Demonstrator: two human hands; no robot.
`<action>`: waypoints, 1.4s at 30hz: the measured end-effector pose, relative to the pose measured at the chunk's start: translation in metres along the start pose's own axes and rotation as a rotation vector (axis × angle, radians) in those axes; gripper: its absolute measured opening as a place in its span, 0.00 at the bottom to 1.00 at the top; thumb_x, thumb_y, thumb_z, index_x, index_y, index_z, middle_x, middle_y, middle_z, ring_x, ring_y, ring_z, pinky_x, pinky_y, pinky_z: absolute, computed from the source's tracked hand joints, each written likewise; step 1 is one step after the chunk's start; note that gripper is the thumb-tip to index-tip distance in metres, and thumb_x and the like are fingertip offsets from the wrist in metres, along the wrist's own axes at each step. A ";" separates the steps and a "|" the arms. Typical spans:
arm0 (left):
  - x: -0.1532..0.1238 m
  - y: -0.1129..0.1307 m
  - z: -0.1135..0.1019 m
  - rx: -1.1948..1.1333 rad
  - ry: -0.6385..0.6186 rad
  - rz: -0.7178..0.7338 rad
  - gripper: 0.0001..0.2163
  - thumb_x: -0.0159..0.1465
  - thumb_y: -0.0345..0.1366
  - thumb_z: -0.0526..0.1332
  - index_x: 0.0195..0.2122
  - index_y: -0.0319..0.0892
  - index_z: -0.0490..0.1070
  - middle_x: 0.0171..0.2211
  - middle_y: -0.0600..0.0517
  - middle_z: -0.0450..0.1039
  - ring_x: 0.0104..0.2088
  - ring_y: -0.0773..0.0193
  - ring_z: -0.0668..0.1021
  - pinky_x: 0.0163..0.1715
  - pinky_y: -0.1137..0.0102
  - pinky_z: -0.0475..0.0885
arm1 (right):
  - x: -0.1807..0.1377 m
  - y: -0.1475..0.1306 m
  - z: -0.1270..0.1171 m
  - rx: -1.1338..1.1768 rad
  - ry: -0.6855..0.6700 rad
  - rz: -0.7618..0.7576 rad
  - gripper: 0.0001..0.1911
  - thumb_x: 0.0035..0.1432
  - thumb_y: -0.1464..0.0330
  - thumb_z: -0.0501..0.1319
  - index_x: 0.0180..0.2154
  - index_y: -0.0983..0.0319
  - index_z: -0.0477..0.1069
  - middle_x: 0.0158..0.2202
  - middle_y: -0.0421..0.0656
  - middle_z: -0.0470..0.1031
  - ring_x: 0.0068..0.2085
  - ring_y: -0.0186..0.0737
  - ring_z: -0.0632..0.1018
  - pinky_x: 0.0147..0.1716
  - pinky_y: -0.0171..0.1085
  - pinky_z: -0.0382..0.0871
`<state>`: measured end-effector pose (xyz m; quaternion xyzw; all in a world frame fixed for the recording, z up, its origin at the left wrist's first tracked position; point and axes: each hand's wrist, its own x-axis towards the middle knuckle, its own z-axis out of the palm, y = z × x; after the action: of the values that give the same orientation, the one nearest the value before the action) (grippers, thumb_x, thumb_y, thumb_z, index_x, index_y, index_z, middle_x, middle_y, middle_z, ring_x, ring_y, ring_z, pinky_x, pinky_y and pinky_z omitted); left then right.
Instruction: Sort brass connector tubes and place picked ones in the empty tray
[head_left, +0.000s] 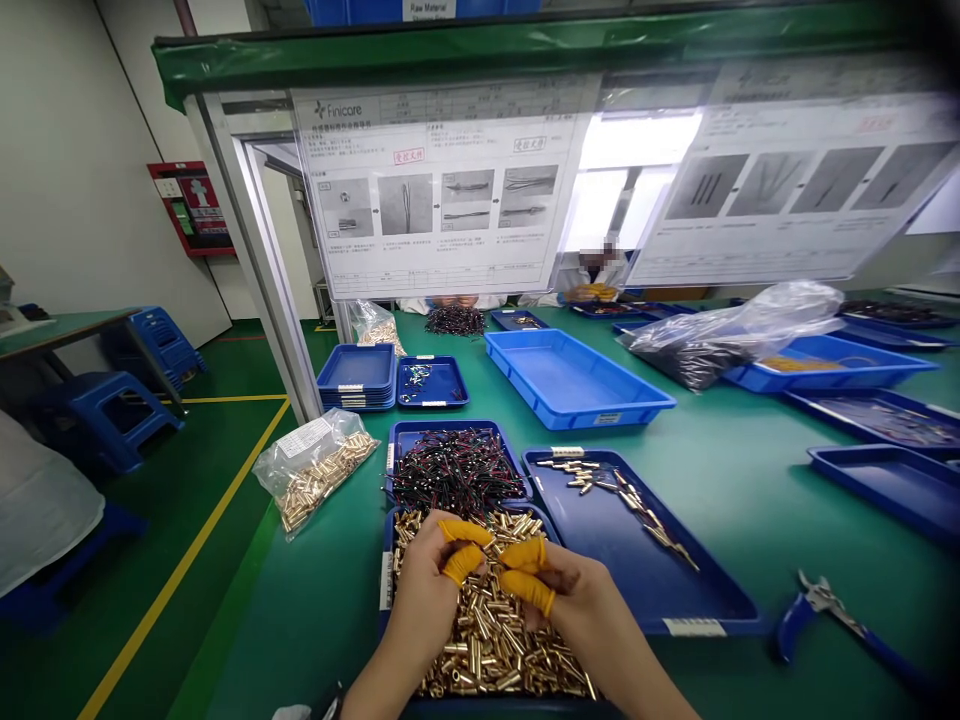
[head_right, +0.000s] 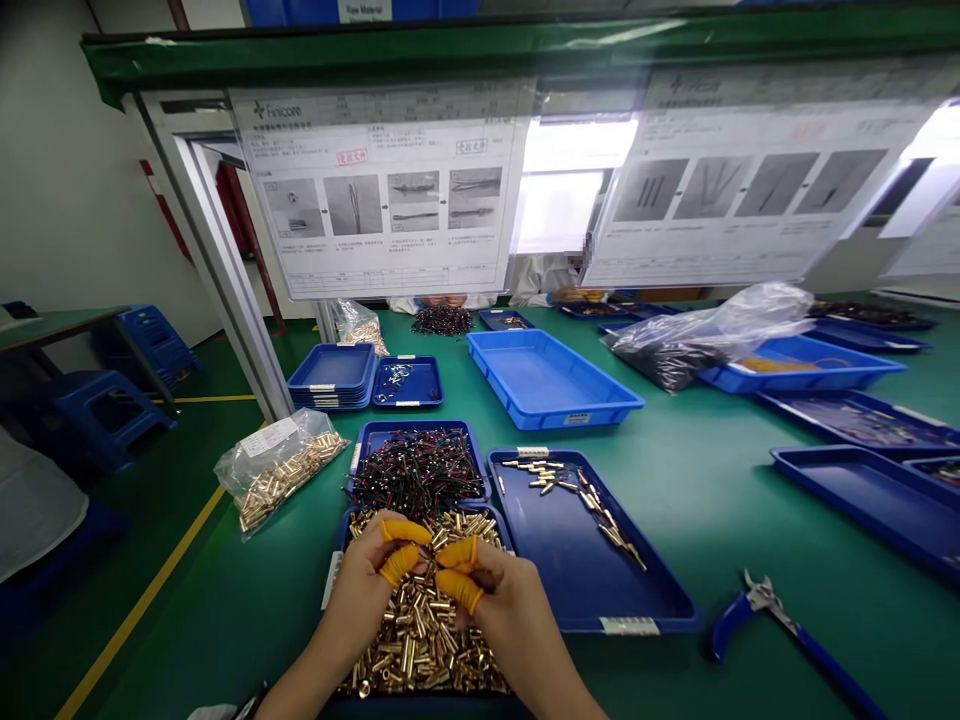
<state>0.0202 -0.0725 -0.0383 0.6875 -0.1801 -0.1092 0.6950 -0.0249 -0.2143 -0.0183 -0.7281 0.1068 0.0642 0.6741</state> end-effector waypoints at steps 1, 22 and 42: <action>0.000 0.000 0.000 -0.012 0.003 -0.004 0.05 0.56 0.32 0.56 0.32 0.40 0.70 0.33 0.51 0.60 0.33 0.67 0.68 0.34 0.72 0.67 | 0.000 0.003 0.000 -0.030 -0.016 -0.016 0.15 0.43 0.60 0.61 0.27 0.66 0.66 0.23 0.37 0.66 0.21 0.21 0.65 0.19 0.22 0.62; 0.002 0.001 0.001 -0.157 0.054 -0.152 0.11 0.53 0.41 0.61 0.31 0.38 0.66 0.23 0.55 0.68 0.26 0.68 0.72 0.32 0.73 0.67 | -0.006 0.009 0.004 -0.416 -0.012 -0.242 0.13 0.52 0.63 0.52 0.23 0.65 0.62 0.18 0.36 0.56 0.22 0.21 0.54 0.21 0.24 0.43; -0.018 -0.003 0.006 1.275 -0.014 0.749 0.12 0.63 0.24 0.45 0.28 0.36 0.64 0.31 0.49 0.69 0.34 0.62 0.70 0.33 0.67 0.60 | 0.019 0.038 -0.012 -0.348 0.038 -0.251 0.08 0.46 0.71 0.49 0.31 0.63 0.62 0.26 0.40 0.69 0.26 0.24 0.67 0.24 0.21 0.60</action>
<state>0.0020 -0.0706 -0.0432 0.8497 -0.4353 0.2568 0.1503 -0.0168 -0.2301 -0.0589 -0.8421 0.0153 -0.0166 0.5388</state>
